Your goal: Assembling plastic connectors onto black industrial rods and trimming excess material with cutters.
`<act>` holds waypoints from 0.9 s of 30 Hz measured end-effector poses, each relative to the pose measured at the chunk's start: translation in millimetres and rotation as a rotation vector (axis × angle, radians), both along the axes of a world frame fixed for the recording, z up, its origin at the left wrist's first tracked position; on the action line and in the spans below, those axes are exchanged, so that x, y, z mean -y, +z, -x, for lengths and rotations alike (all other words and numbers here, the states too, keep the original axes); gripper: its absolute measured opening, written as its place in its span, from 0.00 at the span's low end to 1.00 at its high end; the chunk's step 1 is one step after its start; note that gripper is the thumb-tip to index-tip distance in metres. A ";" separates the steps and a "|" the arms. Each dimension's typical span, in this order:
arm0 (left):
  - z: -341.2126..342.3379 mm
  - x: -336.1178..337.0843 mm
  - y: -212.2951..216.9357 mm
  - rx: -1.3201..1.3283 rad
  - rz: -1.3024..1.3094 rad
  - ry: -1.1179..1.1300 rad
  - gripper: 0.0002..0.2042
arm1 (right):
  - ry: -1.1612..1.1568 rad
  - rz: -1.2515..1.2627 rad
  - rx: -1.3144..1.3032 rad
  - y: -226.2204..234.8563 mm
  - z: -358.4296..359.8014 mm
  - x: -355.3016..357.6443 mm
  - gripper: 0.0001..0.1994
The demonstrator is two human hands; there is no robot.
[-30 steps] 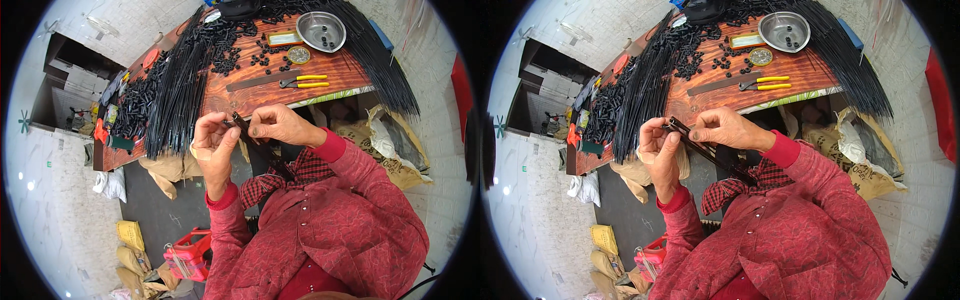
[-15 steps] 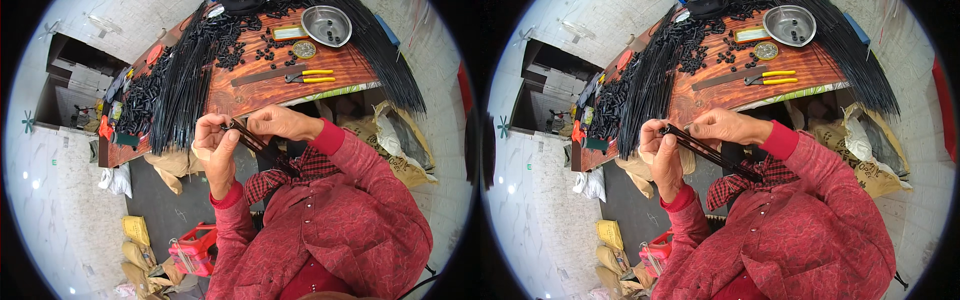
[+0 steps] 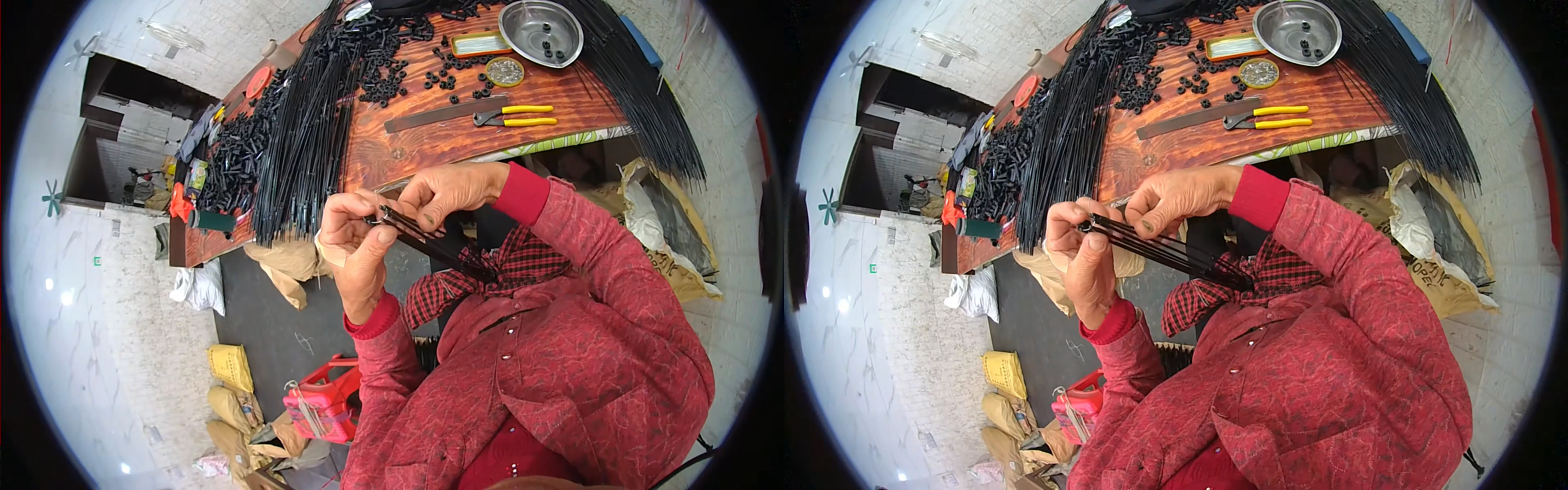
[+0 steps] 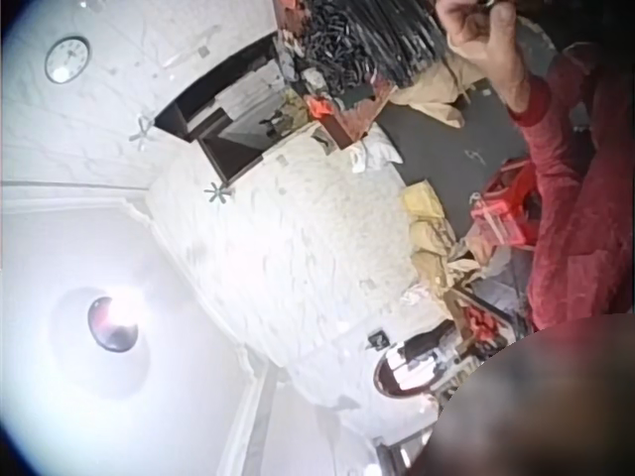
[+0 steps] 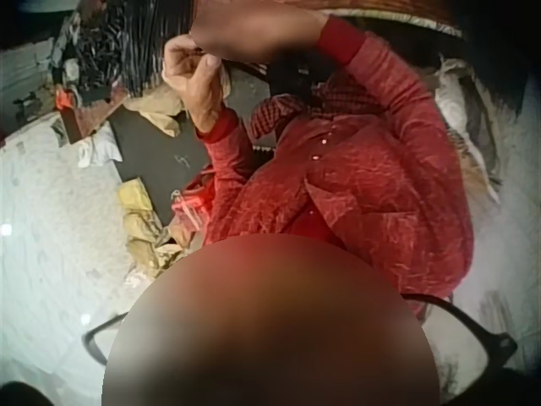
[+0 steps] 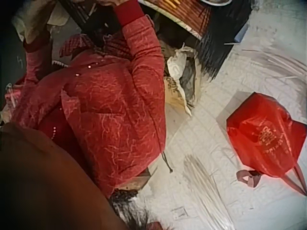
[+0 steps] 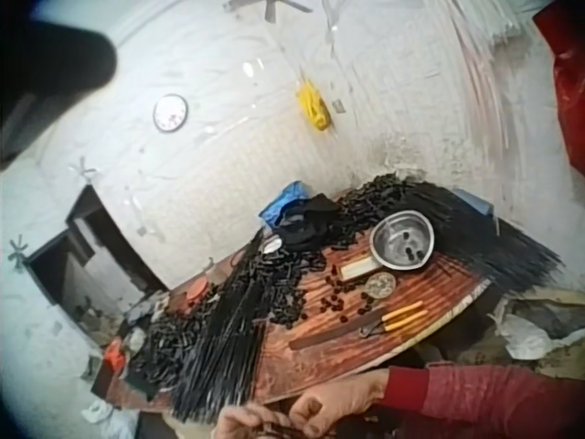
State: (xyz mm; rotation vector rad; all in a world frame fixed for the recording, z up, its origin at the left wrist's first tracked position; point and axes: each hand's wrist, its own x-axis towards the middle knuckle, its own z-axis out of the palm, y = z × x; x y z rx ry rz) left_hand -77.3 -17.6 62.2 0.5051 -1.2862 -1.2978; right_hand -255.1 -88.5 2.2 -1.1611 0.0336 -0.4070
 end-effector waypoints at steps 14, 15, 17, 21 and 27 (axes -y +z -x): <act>-1.8 0.7 -2.0 -0.012 -0.039 0.288 0.17 | -0.305 -0.045 -0.053 3.1 -5.1 -20.8 0.18; -0.5 0.6 -0.9 -0.012 -0.039 0.288 0.17 | -0.345 -0.050 -0.062 3.7 -4.8 -21.7 0.19; 3.7 -0.7 3.5 -0.049 -0.039 0.253 0.16 | -0.364 -0.060 -0.054 1.2 -5.1 -21.8 0.19; -3.0 1.2 -2.6 -0.037 0.031 0.171 0.15 | -0.399 -0.075 -0.041 2.0 -5.4 -24.0 0.18; -1.7 -3.5 0.2 -0.055 -0.039 0.179 0.16 | -0.412 -0.086 -0.023 -1.3 -5.0 -22.8 0.17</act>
